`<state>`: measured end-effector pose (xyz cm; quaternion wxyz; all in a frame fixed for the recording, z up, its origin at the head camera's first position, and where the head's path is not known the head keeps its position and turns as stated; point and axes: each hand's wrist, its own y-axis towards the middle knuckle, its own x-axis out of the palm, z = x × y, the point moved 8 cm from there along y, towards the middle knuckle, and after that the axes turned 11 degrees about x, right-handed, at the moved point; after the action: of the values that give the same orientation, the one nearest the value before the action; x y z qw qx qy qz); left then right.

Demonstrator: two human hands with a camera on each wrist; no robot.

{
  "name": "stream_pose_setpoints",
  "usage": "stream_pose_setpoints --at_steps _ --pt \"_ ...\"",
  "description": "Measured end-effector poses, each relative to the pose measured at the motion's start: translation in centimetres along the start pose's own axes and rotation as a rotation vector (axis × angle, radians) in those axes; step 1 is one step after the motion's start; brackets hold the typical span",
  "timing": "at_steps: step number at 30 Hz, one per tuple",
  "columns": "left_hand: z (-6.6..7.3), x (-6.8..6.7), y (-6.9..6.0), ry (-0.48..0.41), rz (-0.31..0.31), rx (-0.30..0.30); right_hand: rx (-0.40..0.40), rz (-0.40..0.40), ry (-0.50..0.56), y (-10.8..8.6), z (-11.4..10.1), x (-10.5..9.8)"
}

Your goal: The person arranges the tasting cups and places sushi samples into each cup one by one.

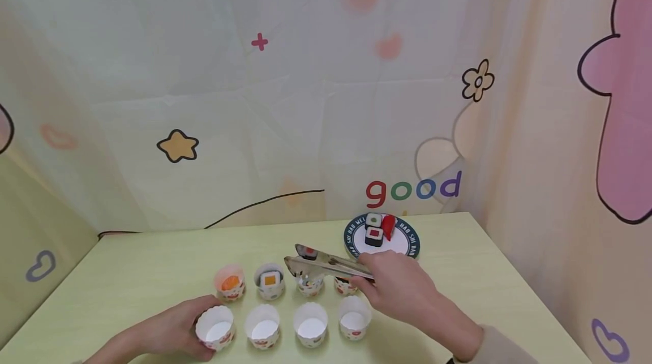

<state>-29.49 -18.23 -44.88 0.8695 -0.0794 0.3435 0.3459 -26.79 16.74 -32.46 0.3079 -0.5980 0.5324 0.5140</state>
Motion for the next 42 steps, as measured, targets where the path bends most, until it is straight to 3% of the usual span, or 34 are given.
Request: stream_pose_setpoints --at_steps 17,42 --pt "-0.1 0.0 -0.3 0.012 0.026 -0.019 -0.144 -0.001 0.033 0.0 -3.2 1.0" --pt "-0.1 0.0 -0.1 0.032 0.025 -0.039 -0.175 -0.091 0.031 0.2 -6.2 2.6"
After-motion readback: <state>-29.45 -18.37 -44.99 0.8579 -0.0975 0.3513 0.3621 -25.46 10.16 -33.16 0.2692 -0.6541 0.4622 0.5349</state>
